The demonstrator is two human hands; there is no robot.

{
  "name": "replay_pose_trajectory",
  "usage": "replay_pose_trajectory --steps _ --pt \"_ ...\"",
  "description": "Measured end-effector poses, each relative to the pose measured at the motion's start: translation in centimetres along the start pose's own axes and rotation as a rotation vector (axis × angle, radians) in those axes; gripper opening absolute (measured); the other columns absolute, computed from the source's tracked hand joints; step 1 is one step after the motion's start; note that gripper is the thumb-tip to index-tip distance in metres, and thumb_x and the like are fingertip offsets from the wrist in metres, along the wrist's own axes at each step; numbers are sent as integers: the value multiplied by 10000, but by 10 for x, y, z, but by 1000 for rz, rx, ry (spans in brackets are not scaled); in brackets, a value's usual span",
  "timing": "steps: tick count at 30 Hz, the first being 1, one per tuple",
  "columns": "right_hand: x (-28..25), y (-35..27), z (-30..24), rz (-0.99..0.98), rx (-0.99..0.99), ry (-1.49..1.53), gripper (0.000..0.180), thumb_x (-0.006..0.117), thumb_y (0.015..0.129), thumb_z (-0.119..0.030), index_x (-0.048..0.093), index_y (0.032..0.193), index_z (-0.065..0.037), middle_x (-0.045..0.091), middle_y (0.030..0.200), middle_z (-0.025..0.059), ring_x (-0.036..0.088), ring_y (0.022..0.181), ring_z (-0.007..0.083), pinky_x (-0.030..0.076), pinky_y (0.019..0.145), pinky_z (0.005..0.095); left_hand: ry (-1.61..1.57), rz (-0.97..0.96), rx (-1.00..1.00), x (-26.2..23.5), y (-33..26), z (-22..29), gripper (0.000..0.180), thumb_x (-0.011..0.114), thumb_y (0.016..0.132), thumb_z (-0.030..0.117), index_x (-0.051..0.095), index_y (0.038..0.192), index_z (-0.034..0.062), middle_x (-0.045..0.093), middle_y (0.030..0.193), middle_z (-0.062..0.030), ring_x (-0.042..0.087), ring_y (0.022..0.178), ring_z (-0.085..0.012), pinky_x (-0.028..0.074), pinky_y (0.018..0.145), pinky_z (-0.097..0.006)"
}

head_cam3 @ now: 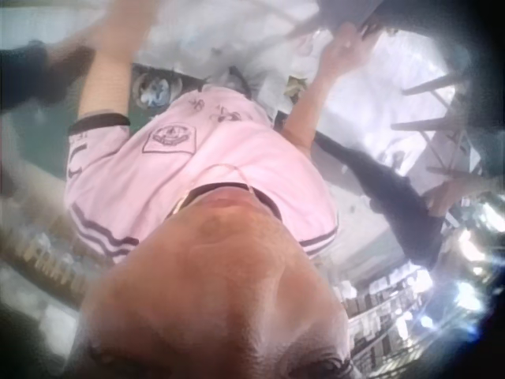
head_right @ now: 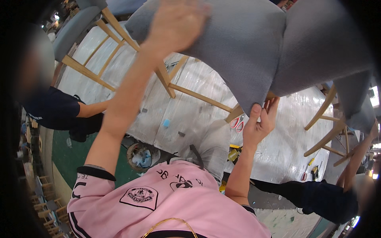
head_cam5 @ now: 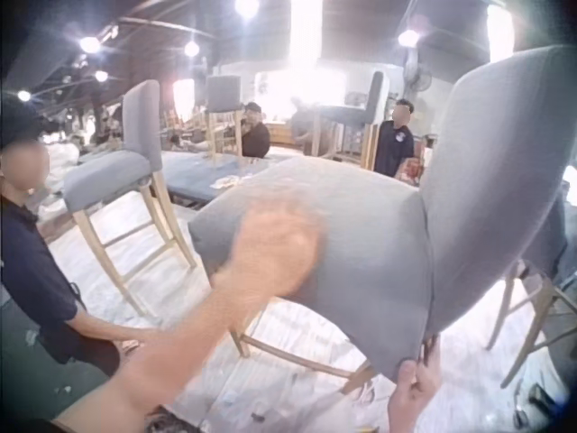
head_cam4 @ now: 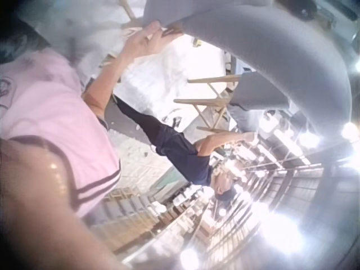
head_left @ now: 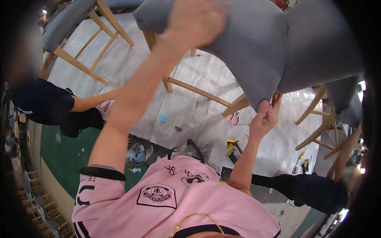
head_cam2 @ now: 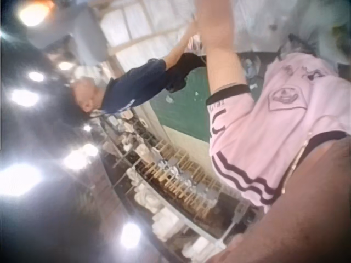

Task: The person upholsters a wooden chair by stretching gray fabric over the seat, using a staple gun to secure the fabric, and trimming excess material with scissors. The person repeatedly adjusts and smooths the fabric to ensure a tight fit.

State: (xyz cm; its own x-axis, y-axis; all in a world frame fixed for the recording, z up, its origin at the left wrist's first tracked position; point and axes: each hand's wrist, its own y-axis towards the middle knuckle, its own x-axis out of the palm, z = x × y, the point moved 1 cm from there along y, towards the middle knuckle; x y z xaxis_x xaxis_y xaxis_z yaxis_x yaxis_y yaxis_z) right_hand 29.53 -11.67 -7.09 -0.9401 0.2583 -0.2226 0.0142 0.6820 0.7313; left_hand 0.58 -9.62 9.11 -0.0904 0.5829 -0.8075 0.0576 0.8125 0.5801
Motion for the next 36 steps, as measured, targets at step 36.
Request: replay_pose_trajectory --steps 36 --pt "2 7 6 163 -65 108 380 791 908 -265 691 715 47 514 1432 400 744 884 323 550 720 310 -2333 -94 -533 94 -98 183 682 857 872 316 516 1409 69 647 1293 -63 618 1188 -169 502 1053 -325"
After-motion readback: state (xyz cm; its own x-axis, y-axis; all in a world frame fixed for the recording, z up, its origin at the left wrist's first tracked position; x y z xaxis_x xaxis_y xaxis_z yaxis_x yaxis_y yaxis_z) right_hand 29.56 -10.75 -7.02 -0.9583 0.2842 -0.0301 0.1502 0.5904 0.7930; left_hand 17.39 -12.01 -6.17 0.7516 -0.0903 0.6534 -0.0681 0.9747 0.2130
